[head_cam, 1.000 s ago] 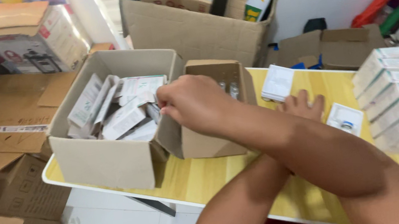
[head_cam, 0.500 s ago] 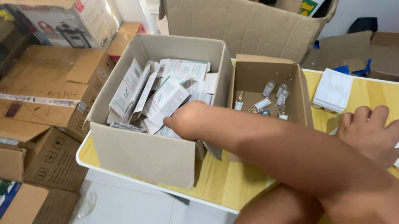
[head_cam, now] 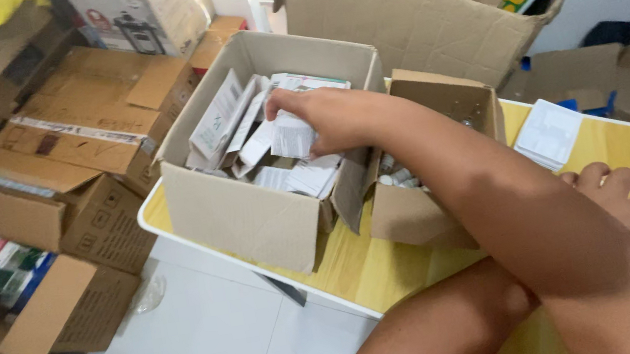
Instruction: The person repeatedly picks small vials from a cardboard box, places them into blister packs, inserts the blister packs into small white boxes, and seals the boxes with a tape dispenser. The sealed boxes are stacked on the table.
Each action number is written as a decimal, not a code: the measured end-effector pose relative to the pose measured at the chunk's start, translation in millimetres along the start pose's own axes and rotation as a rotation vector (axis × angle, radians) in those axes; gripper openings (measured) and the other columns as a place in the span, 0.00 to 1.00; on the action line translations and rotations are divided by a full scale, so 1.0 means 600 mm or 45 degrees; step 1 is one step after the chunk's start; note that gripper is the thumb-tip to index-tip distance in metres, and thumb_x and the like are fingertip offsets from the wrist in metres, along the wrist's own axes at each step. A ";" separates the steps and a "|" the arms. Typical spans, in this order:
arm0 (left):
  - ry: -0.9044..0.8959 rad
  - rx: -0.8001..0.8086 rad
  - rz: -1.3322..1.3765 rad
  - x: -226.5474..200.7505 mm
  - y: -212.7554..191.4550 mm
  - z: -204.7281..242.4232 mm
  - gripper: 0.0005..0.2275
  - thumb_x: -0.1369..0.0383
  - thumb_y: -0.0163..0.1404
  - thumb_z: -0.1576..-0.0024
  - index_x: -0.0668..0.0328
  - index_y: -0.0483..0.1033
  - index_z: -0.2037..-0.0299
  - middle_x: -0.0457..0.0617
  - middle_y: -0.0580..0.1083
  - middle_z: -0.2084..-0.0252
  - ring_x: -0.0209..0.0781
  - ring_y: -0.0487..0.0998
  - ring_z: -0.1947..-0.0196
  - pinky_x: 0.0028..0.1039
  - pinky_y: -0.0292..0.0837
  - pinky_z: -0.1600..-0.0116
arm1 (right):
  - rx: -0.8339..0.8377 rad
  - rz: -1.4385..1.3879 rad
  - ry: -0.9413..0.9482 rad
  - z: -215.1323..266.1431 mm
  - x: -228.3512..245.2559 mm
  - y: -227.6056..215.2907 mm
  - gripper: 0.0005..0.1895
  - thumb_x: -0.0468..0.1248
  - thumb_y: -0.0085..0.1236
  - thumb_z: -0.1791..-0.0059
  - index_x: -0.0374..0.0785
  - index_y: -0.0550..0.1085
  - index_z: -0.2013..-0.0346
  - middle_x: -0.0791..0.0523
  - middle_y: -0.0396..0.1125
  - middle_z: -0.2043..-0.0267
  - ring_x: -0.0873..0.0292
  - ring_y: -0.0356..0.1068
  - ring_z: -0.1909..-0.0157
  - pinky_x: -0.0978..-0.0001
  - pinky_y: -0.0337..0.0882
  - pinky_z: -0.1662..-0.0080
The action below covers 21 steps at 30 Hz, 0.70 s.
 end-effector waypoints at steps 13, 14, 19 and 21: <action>-0.060 -0.079 -0.235 0.013 0.062 -0.025 0.24 0.43 0.56 0.53 0.28 0.77 0.45 0.41 0.71 0.37 0.48 0.67 0.30 0.45 0.66 0.31 | -0.885 -0.174 -0.165 0.148 0.007 -0.057 0.41 0.35 0.63 0.52 0.45 0.52 0.28 0.37 0.68 0.46 0.32 0.71 0.49 0.48 0.73 0.52; -0.063 -0.084 -0.259 0.019 0.063 -0.025 0.23 0.43 0.55 0.53 0.29 0.77 0.46 0.41 0.71 0.37 0.48 0.67 0.29 0.45 0.67 0.32 | -1.064 -0.238 -0.375 0.173 0.018 -0.069 0.43 0.31 0.64 0.54 0.40 0.52 0.29 0.35 0.66 0.39 0.31 0.71 0.48 0.51 0.74 0.52; -0.024 -0.182 -0.175 0.029 0.061 -0.026 0.23 0.48 0.54 0.56 0.27 0.78 0.47 0.40 0.74 0.41 0.44 0.71 0.35 0.39 0.69 0.34 | -1.040 -0.721 -0.020 0.235 -0.080 -0.056 0.33 0.32 0.65 0.52 0.38 0.63 0.35 0.49 0.74 0.53 0.57 0.76 0.55 0.66 0.73 0.53; 0.059 -0.360 -0.079 0.039 0.039 -0.009 0.20 0.52 0.53 0.50 0.34 0.77 0.46 0.43 0.74 0.43 0.44 0.72 0.41 0.35 0.68 0.35 | -1.072 -0.798 0.014 0.280 -0.118 -0.058 0.24 0.31 0.63 0.48 0.36 0.68 0.38 0.51 0.75 0.52 0.62 0.74 0.53 0.69 0.73 0.53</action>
Point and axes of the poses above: each hand's wrist, its own z-axis away from the middle knuckle, its own y-axis out of the palm, x = y × z, the point moved 8 cm from there along -z, towards the middle knuckle
